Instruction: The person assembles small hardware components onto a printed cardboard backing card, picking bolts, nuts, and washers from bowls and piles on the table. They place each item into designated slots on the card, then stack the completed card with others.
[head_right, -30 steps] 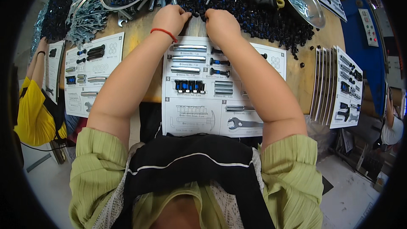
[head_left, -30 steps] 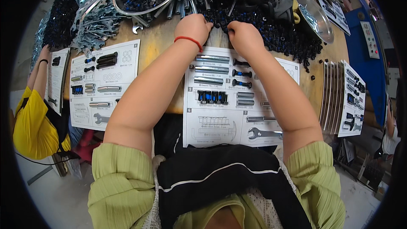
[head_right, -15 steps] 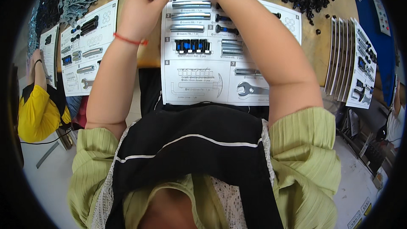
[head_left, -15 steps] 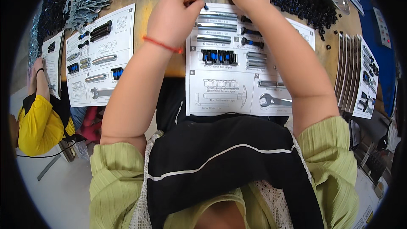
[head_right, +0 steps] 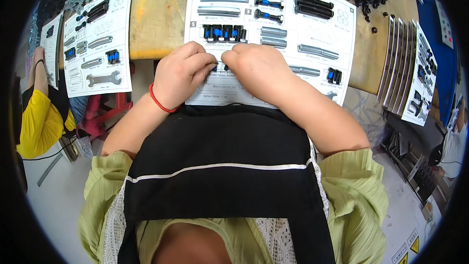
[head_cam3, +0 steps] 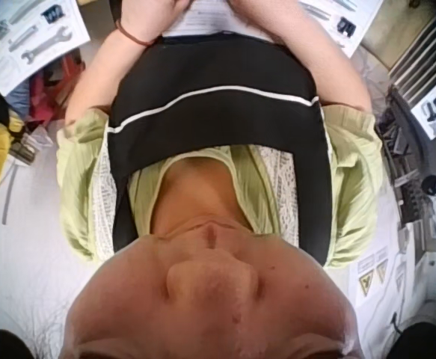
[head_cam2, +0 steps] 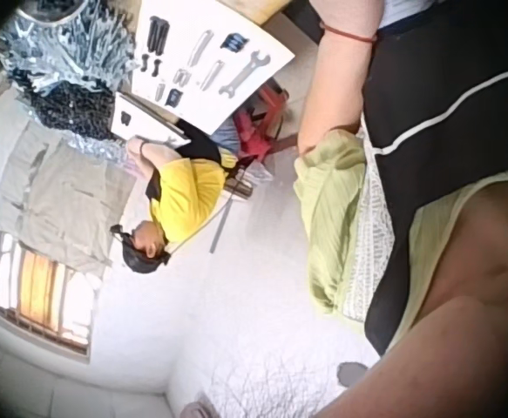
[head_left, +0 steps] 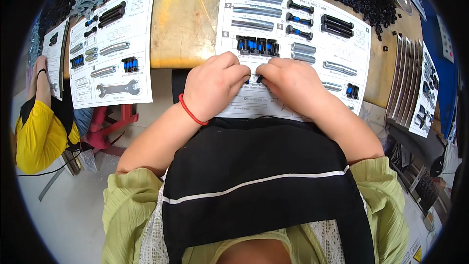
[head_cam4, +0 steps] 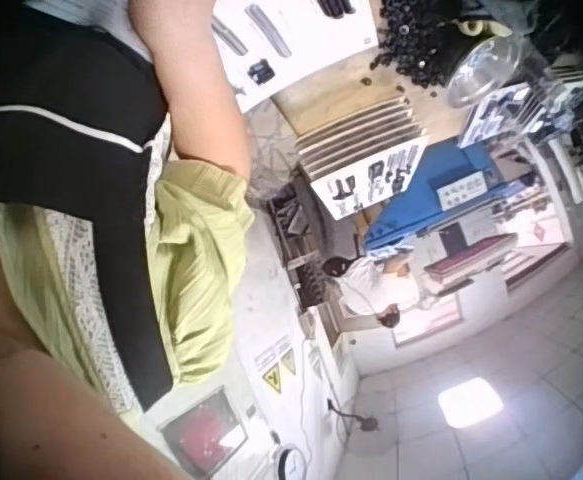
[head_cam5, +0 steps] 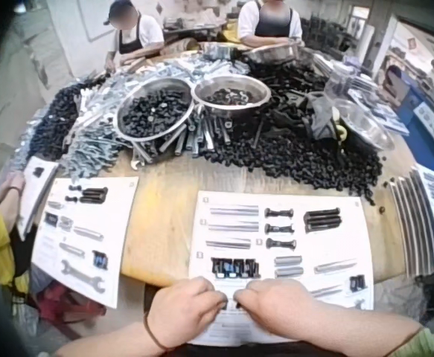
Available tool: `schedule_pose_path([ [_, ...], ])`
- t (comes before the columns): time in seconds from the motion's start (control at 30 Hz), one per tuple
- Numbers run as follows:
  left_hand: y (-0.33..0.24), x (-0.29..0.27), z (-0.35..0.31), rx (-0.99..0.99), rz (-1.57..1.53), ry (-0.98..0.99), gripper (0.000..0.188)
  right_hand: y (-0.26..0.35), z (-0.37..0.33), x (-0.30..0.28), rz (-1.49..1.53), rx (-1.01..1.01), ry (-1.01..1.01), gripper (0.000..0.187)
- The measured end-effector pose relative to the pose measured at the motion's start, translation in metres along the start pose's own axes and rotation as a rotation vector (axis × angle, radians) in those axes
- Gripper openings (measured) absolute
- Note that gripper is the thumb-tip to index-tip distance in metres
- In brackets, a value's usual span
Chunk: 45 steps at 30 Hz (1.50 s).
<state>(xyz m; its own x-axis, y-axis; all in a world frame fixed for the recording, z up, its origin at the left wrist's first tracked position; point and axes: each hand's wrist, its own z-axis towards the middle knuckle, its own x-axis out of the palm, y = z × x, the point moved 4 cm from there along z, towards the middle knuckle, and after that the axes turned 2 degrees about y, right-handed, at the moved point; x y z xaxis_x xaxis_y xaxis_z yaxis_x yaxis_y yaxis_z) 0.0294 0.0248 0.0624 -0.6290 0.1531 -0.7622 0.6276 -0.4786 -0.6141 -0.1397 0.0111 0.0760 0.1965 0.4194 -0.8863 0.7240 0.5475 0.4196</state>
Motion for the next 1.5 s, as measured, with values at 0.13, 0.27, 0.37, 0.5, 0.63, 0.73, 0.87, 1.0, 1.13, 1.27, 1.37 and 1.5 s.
schedule_pose_path([
  [0.13,-0.002,-0.003,-0.002,0.048,-0.063,-0.039,0.013,0.004,-0.009,-0.005,0.09,0.037,-0.152,0.008],
  [0.27,-0.012,0.001,-0.008,0.121,-0.083,0.008,0.023,0.0,-0.027,0.004,0.18,0.118,-0.227,0.024],
  [0.37,-0.018,0.012,-0.011,0.102,-0.034,0.043,0.031,0.004,-0.031,0.016,0.183,0.197,-0.091,0.042],
  [0.5,-0.019,0.01,-0.012,-0.071,-0.044,0.029,0.043,0.009,-0.024,0.019,0.257,0.153,-0.185,0.051],
  [0.63,-0.016,0.01,-0.013,-0.158,-0.096,0.017,0.047,0.013,-0.017,0.012,0.325,0.164,-0.145,0.047],
  [0.73,-0.015,0.012,-0.014,-0.158,-0.11,0.02,0.045,0.011,-0.017,0.014,0.356,0.206,-0.161,0.039],
  [0.87,-0.014,0.016,-0.014,-0.172,-0.138,0.005,0.04,0.01,-0.016,0.014,0.378,0.202,-0.164,0.03],
  [1.0,-0.017,0.013,-0.011,-0.258,-0.207,0.032,0.034,0.01,-0.015,0.014,0.369,0.193,-0.179,0.028],
  [1.13,-0.018,0.012,-0.013,-0.251,-0.196,-0.001,0.031,0.011,-0.017,0.01,0.373,0.228,-0.192,0.022],
  [1.27,-0.017,0.018,-0.014,-0.136,-0.132,-0.036,0.026,0.004,-0.015,0.017,0.405,0.257,-0.248,0.014],
  [1.37,-0.018,0.022,-0.015,-0.133,-0.076,-0.073,0.02,0.003,-0.014,0.02,0.397,0.228,-0.292,0.009],
  [1.5,-0.022,0.019,-0.013,-0.015,-0.043,-0.156,0.016,0.001,-0.015,0.021,0.389,0.21,-0.343,0.008],
])
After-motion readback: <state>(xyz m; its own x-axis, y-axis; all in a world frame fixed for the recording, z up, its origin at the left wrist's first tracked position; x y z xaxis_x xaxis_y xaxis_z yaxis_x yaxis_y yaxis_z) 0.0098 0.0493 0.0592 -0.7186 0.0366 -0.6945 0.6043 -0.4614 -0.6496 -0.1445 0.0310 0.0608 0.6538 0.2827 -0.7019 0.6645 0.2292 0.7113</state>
